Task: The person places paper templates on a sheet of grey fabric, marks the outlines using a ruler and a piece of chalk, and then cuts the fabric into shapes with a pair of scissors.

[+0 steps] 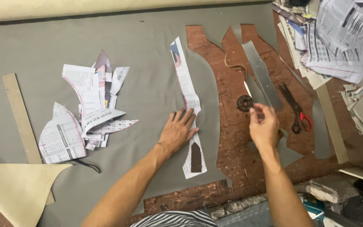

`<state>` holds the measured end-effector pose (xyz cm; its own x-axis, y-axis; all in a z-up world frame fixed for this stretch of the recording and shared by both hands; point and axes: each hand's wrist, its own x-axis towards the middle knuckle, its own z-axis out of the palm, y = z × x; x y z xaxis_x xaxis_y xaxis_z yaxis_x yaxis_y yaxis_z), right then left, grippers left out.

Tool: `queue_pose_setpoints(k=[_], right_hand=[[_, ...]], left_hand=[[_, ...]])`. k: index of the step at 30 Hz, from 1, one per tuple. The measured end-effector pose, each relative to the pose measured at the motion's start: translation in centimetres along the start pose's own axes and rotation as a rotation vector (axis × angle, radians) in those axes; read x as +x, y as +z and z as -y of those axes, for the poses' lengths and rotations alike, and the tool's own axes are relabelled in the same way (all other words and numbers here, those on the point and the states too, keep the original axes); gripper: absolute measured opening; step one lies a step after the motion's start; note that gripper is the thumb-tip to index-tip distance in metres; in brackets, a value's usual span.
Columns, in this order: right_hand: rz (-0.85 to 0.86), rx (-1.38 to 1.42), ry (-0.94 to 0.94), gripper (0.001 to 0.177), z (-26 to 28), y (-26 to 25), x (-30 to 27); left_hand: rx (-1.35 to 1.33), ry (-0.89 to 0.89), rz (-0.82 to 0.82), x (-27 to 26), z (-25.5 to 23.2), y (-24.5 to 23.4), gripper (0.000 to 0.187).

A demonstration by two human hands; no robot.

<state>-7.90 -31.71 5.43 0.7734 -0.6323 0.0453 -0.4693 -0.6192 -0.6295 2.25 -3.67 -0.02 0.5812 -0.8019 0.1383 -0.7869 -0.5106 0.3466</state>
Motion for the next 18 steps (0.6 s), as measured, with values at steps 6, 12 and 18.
queue_pose_setpoints(k=[6, 12, 18], right_hand=[[0.024, -0.017, 0.017, 0.024, -0.4, 0.9, 0.4], [-0.092, -0.300, -0.094, 0.031, -5.3, 0.1, 5.2], [0.066, -0.351, -0.090, 0.058, -9.2, 0.8, 8.5]], left_hand=[[0.021, -0.076, 0.009, 2.4, 1.1, 0.7, 0.052], [0.011, -0.169, 0.067, 4.6, 2.5, 1.4, 0.059], [0.052, -0.171, 0.003, 5.7, 4.2, 1.3, 0.071]])
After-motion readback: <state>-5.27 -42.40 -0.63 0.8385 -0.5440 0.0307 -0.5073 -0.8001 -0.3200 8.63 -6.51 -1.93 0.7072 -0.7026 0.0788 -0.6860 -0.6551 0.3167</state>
